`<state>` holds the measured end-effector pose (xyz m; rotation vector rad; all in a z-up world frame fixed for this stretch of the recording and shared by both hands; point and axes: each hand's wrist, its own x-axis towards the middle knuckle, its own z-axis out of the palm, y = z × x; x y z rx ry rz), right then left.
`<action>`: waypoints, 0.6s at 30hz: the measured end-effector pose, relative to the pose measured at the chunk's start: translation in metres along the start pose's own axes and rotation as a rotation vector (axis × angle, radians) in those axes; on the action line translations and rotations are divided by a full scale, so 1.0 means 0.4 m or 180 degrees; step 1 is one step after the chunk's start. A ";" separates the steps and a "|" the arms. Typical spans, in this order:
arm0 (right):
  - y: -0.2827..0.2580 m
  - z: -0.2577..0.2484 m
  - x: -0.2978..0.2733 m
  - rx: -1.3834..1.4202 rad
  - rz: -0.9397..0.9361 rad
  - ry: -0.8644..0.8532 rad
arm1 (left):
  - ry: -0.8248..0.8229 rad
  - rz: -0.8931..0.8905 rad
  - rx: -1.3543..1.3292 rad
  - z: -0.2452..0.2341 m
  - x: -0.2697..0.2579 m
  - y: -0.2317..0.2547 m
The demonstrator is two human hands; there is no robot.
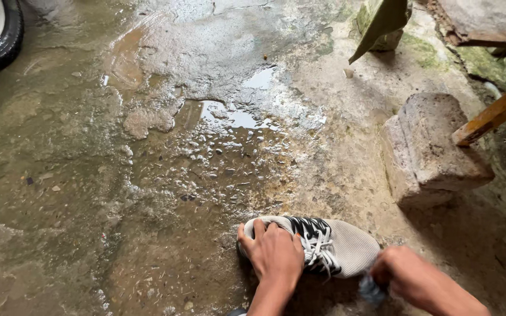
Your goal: The person takes a pair of white sneakers from a shoe rack and scrubs them with a cloth on a wet concrete floor. The person scrubs both shoes repeatedly, focusing on the uppers and laces.
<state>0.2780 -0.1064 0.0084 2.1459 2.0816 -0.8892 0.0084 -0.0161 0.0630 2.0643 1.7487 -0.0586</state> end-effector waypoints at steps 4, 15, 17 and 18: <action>-0.039 -0.027 0.003 0.1950 0.1328 0.0481 | 0.0100 0.0030 -0.0014 -0.006 0.007 0.000; -0.150 0.116 -0.015 -0.1042 0.0523 -0.0307 | -0.0022 -0.0012 0.0081 -0.015 -0.001 0.002; -0.136 0.134 -0.026 -0.1442 0.0418 -0.0165 | -0.0060 0.0006 0.0040 -0.019 0.001 0.000; -0.126 0.153 -0.029 -0.1617 0.0314 0.0061 | -0.0016 0.0004 0.0025 -0.018 -0.003 0.000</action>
